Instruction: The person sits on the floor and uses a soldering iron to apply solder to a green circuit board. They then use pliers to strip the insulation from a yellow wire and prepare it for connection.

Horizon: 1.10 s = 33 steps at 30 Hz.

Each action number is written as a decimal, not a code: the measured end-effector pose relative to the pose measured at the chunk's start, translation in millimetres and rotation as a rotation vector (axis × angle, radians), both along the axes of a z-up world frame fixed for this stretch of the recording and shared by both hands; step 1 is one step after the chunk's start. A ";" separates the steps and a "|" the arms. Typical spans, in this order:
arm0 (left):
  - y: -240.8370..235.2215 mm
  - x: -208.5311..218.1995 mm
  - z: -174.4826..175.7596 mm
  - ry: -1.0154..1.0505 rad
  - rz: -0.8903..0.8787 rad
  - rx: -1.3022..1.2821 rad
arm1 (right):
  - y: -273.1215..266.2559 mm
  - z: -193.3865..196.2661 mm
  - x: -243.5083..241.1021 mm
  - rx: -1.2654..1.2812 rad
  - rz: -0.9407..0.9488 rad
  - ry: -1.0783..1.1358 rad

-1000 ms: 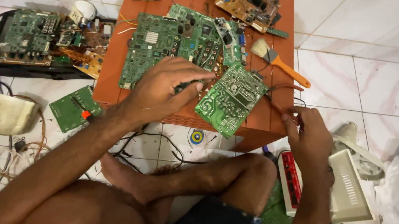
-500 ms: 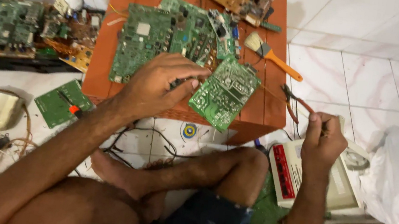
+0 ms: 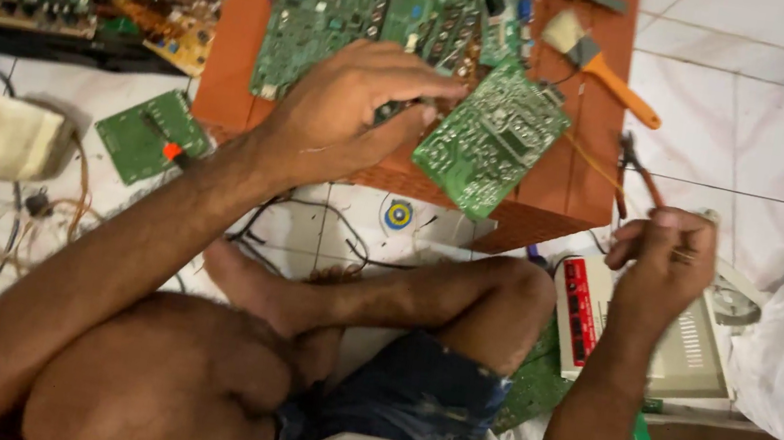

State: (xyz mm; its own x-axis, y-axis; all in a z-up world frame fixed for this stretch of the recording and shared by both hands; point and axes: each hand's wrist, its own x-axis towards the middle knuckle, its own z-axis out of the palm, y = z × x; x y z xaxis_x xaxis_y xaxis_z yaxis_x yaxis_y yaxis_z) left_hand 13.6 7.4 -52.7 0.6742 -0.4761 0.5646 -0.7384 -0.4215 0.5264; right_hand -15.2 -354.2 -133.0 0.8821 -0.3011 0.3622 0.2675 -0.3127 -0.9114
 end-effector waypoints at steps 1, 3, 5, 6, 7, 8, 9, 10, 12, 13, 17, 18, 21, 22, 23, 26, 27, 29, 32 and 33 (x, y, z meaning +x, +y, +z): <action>0.1 0.5 -0.8 -0.021 -0.001 -0.003 | 1.6 1.6 -1.5 0.034 -0.035 -0.005; 1.3 0.4 -2.9 -0.029 0.006 -0.004 | -17.9 -12.1 2.7 0.185 -0.040 -0.017; 2.1 2.1 -4.9 -0.043 0.005 -0.006 | -28.4 -14.5 -1.2 0.333 -0.054 -0.033; 2.4 2.8 -6.2 -0.059 -0.005 -0.029 | -29.1 -10.1 -8.0 0.393 -0.055 -0.043; 2.2 6.2 -6.2 -0.084 -0.018 -0.051 | -30.3 -4.9 -12.3 0.453 -0.057 -0.063; 1.3 6.8 -7.0 -0.090 -0.017 -0.052 | -31.8 -4.4 -17.4 0.452 -0.055 -0.068; 1.2 7.1 -6.7 -0.079 -0.016 -0.048 | -32.6 -3.5 -21.4 0.457 -0.079 -0.089; 0.9 7.3 -6.2 -0.068 -0.014 -0.045 | -33.6 -2.6 -25.6 0.463 -0.103 -0.111; -2.2 8.1 -5.4 -0.067 -0.021 -0.056 | -30.5 3.4 -32.1 0.487 -0.092 -0.138; -3.4 8.5 -4.2 -0.064 -0.024 -0.068 | -28.7 6.6 -34.4 0.511 -0.078 -0.162; -5.7 3.2 3.8 -0.044 -0.014 -0.062 | -24.5 20.4 -44.8 0.572 -0.068 -0.278; -7.0 2.8 4.3 -0.025 -0.009 -0.087 | -23.2 23.5 -50.2 0.565 -0.075 -0.281; -14.9 -0.1 9.1 0.062 -0.046 -0.153 | 6.8 51.4 -62.7 0.568 -0.076 -0.311; -18.7 -1.3 10.9 0.140 -0.087 -0.196 | 20.7 63.8 -67.1 0.574 -0.074 -0.329; -24.5 -2.4 10.4 0.135 -0.090 -0.194 | 22.6 60.6 -63.7 0.576 -0.075 -0.335; -40.5 -4.7 6.3 0.211 -0.090 -0.216 | 35.9 54.9 -53.5 0.769 -0.075 -0.396; -44.9 -4.5 2.6 0.237 -0.113 -0.203 | 45.4 55.6 -49.4 0.833 -0.027 -0.381; -53.8 -8.7 2.1 0.252 -0.131 -0.185 | 67.8 58.4 -45.4 0.901 0.031 -0.371; -63.9 -18.2 16.4 0.386 -0.287 -0.377 | 94.1 50.9 -38.6 0.716 0.022 -0.376; -66.3 -21.5 22.5 0.415 -0.273 -0.374 | 93.0 39.0 -33.2 0.675 0.052 -0.415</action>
State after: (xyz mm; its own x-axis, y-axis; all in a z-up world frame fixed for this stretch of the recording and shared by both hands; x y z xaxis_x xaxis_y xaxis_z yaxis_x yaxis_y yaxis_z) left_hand -7.9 -58.9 -30.1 0.7550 -0.4827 0.4438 -0.4959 0.0224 0.8681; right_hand -48.4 -261.2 -94.0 0.7340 -0.5347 0.4187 0.6261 0.2939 -0.7223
